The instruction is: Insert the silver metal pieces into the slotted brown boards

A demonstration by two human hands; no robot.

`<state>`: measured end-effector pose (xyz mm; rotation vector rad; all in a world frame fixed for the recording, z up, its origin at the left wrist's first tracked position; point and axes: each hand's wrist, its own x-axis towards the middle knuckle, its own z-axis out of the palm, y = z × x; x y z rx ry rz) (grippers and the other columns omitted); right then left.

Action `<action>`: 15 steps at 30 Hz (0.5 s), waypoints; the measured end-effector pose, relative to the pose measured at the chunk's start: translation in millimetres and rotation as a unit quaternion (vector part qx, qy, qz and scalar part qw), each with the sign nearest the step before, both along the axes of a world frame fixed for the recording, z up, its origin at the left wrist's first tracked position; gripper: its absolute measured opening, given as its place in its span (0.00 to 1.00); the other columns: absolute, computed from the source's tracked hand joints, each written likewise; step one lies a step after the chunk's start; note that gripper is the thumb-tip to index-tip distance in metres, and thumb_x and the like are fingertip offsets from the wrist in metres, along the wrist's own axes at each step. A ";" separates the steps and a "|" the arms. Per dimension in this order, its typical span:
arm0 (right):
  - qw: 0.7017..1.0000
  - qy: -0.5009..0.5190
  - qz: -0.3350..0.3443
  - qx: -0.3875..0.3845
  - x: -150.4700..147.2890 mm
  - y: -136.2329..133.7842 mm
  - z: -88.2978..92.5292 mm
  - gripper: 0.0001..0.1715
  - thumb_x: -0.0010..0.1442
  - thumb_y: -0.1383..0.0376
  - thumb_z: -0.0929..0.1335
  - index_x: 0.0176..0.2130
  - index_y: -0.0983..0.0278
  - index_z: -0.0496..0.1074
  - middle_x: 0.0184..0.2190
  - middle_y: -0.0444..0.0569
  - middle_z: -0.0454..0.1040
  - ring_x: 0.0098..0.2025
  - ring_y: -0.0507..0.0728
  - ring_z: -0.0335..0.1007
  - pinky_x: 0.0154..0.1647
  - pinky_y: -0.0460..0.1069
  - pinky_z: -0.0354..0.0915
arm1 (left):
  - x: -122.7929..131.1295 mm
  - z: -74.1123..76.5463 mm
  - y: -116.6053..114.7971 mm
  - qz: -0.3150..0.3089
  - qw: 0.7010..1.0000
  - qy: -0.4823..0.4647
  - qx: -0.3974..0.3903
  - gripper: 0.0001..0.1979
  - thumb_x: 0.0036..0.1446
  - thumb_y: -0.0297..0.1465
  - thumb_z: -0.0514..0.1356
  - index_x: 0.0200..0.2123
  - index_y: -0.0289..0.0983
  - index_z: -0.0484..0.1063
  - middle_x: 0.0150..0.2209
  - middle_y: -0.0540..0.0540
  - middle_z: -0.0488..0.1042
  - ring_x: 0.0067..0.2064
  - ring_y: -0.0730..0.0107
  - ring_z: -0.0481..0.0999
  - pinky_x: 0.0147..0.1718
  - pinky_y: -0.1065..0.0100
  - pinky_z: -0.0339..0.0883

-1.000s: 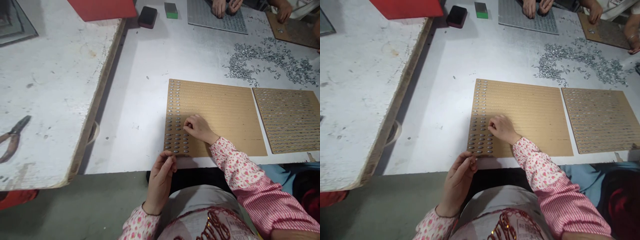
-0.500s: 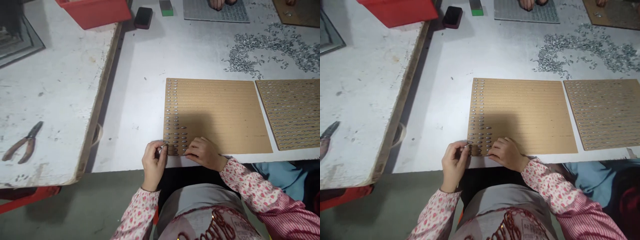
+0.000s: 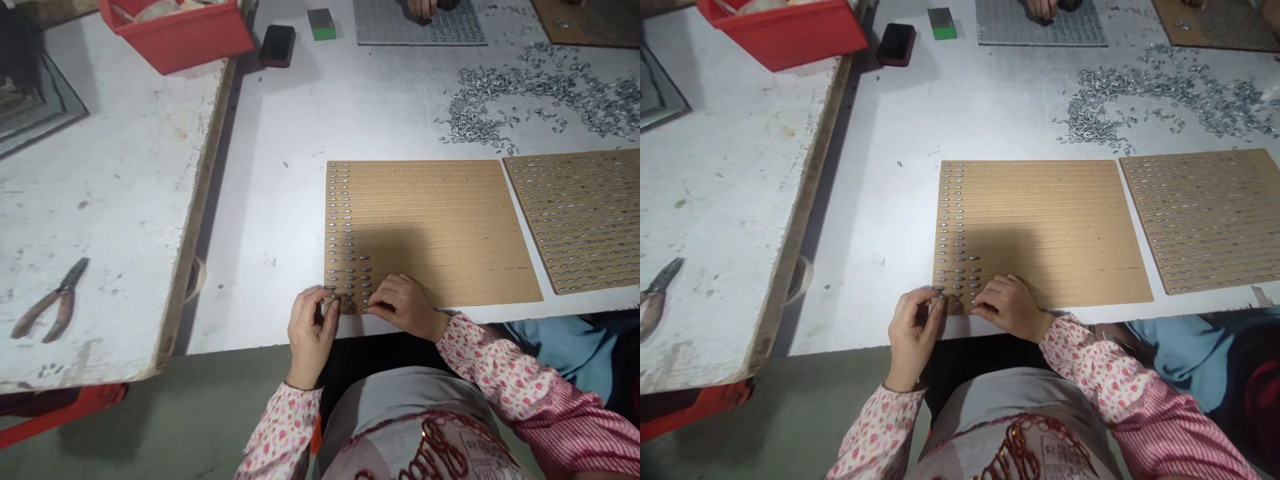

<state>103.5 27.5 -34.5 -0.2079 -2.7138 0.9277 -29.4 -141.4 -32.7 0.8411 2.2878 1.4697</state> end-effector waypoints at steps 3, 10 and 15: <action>0.997 0.033 -0.061 -0.018 3.7 11.9 3.5 0.12 0.65 0.60 0.65 0.33 0.63 0.73 0.29 0.48 0.73 0.35 0.55 0.64 0.39 0.50 0.60 | 7.3 5.7 -0.4 -0.054 0.994 0.088 -0.029 0.23 0.55 0.31 0.62 0.55 0.41 0.68 0.57 0.35 0.65 0.60 0.49 0.62 0.57 0.50 0.53; 0.974 -0.052 -0.166 0.148 24.5 52.3 3.2 0.21 0.65 0.57 0.63 0.54 0.65 0.67 0.57 0.58 0.66 0.60 0.66 0.56 0.58 0.62 0.55 | 21.5 17.1 37.8 -0.272 0.918 0.237 -0.165 0.47 0.52 0.49 0.61 0.67 0.29 0.50 0.68 0.27 0.46 0.69 0.39 0.42 0.63 0.42 0.31; 0.961 -0.101 -0.154 0.205 32.7 58.8 -6.5 0.28 0.66 0.56 0.61 0.60 0.68 0.62 0.63 0.59 0.59 0.65 0.65 0.50 0.64 0.62 0.50 | 16.3 9.8 61.7 -0.276 0.851 0.342 -0.290 0.57 0.48 0.63 0.51 0.66 0.22 0.49 0.69 0.28 0.43 0.70 0.45 0.40 0.65 0.44 0.29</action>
